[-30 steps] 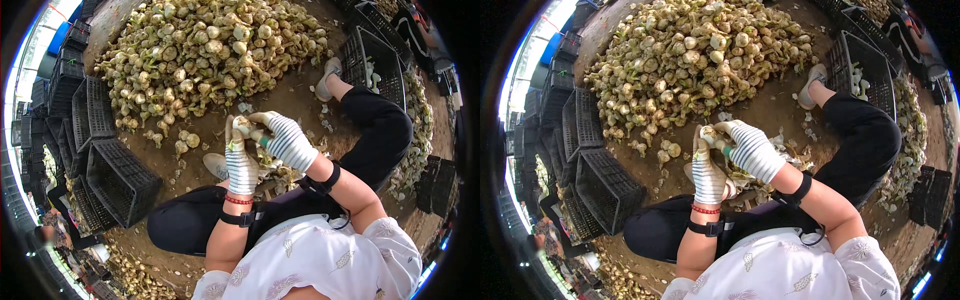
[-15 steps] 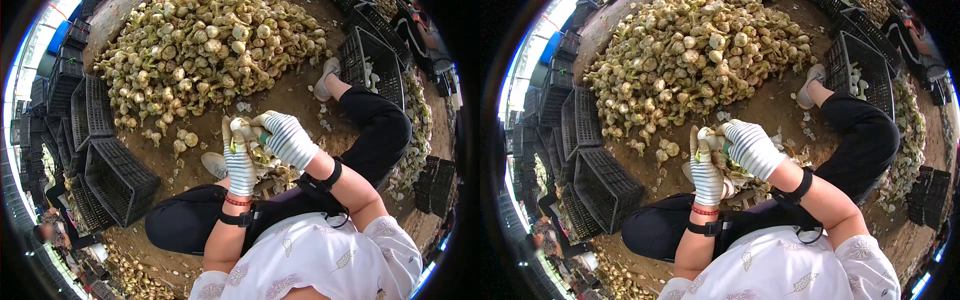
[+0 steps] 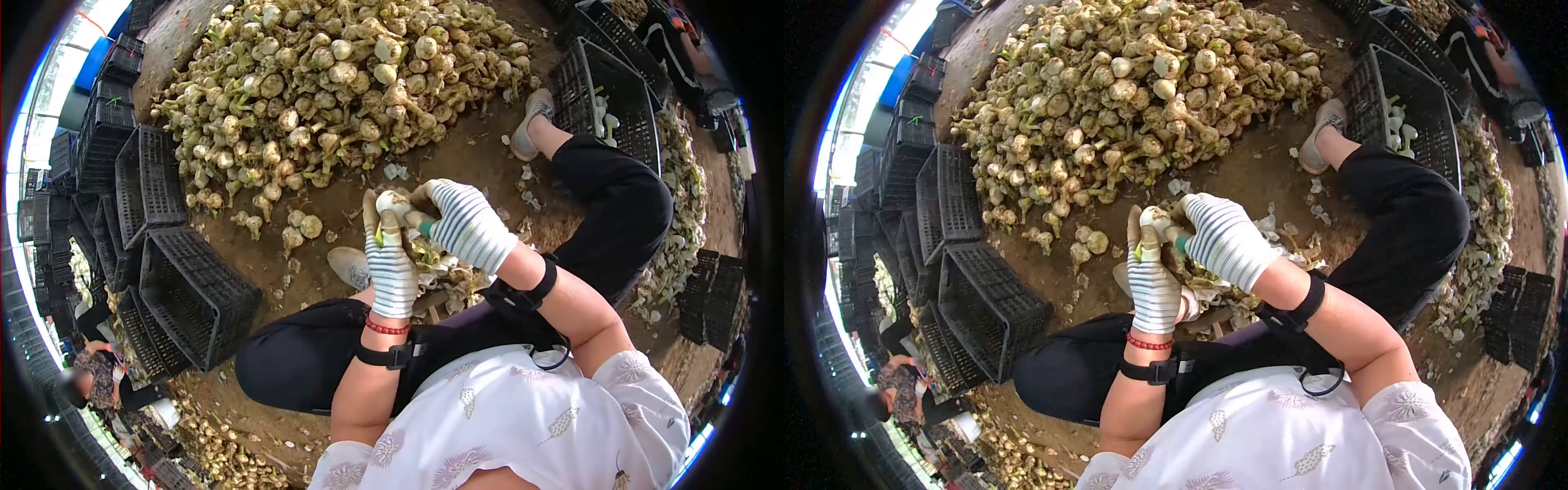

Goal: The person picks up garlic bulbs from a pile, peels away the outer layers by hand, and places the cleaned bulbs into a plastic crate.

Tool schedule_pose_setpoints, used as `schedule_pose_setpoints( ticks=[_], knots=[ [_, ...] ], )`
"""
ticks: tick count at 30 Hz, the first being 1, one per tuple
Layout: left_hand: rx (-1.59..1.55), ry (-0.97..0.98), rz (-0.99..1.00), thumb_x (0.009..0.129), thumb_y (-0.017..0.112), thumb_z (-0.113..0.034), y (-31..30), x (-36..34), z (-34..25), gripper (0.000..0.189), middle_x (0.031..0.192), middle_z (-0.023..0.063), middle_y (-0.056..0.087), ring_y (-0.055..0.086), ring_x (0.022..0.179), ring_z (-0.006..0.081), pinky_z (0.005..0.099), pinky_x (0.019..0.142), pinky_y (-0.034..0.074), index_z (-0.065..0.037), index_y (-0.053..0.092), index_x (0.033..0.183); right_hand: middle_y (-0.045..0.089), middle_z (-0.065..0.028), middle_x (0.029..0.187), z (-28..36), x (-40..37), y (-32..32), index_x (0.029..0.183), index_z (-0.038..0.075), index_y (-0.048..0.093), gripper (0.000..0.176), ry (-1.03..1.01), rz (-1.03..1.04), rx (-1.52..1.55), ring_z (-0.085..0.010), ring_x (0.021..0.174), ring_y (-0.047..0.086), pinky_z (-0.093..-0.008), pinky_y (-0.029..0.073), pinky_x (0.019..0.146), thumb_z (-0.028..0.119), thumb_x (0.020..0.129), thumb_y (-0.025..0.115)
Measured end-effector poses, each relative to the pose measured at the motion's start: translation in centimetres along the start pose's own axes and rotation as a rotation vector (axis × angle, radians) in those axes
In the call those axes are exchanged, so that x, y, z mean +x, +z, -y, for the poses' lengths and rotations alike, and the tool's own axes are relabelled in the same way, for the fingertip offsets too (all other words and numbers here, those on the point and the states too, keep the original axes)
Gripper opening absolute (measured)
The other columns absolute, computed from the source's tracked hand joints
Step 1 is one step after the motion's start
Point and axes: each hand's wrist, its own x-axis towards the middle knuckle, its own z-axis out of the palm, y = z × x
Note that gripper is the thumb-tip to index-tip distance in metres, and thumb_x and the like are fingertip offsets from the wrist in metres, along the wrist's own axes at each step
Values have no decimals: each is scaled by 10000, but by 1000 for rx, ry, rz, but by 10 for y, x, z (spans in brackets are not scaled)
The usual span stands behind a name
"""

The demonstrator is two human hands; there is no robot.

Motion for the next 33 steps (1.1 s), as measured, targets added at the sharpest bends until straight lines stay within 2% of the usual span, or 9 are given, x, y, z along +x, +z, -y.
schedule_pose_setpoints(
  ticks=[6, 13, 17, 22, 23, 24, 27, 30, 33],
  knots=[
    [115, 66, -48, 1018, 567, -331, -3, 2, 12, 635, 1281, 62, 569, 561, 1113, 148, 279, 972, 469, -74, 296, 1531, 707, -149, 896, -4, 1, -5, 1101, -5, 668, 247, 104, 90, 151, -228, 777, 689, -328, 541, 706, 123, 891, 694],
    [160, 62, -42, 1033, 535, -319, -9, 1, 15, 659, 1384, 96, 479, 516, 1187, 178, 294, 1015, 440, -69, 225, 1558, 612, -146, 831, 3, -9, 11, 880, 85, 601, 134, -81, -33, -374, -351, 826, 635, -423, 523, 705, 139, 787, 681],
    [286, 155, 129, 1043, 508, -301, -8, 0, 3, 679, 1546, 127, 333, 431, 1317, 211, 320, 1084, 386, -66, 164, 1579, 637, -157, 796, -29, 11, -1, 889, 42, 614, 43, -125, -295, -179, -350, 730, 632, -397, 510, 649, 50, 847, 616],
    [153, 110, 83, 1031, 520, -280, -3, 1, 1, 659, 1586, 146, 296, 381, 1390, 233, 349, 1145, 316, -58, 211, 1569, 674, -166, 874, -43, 8, -15, 1085, 18, 656, 170, -75, -122, -187, -290, 756, 660, -344, 526, 711, 57, 942, 572],
    [147, 125, 83, 1009, 526, -238, -1, 3, 3, 627, 1563, 140, 344, 405, 1375, 226, 344, 1135, 324, -55, 267, 1551, 692, -164, 908, -23, 5, -19, 1121, 13, 654, 195, -6, -6, 134, -249, 758, 654, -334, 525, 717, 104, 962, 589],
    [142, 141, 87, 988, 533, -196, 2, 6, 1, 601, 1540, 133, 392, 429, 1361, 219, 340, 1126, 332, -53, 323, 1532, 695, -158, 896, -18, 5, -16, 1120, 15, 650, 200, -105, 7, 128, -205, 754, 638, -332, 525, 721, 120, 956, 606],
    [50, 153, 7, 968, 477, -129, 7, 13, -9, 500, 1432, 156, 522, 502, 1305, 234, 349, 1093, 386, -22, 444, 1456, 679, -166, 800, -41, 37, -8, 1036, 46, 679, 172, 163, 222, 188, -251, 709, 637, -338, 522, 714, 150, 913, 620],
    [-51, 118, -130, 986, 485, -166, -2, 24, -19, 373, 1211, 116, 652, 627, 1084, 210, 329, 956, 502, -40, 558, 1329, 711, -187, 869, -149, 107, 41, 1046, 37, 688, 213, 409, -117, 331, -339, 784, 676, -380, 531, 754, 178, 891, 652],
    [-16, -13, -236, 992, 564, -233, -7, 29, -13, 270, 1014, 47, 672, 653, 913, 157, 295, 783, 550, -80, 641, 1200, 662, -231, 1041, -188, 169, 49, 1148, 11, 626, 370, 318, -301, -161, -395, 992, 635, -414, 512, 868, 225, 856, 706]
  ],
)
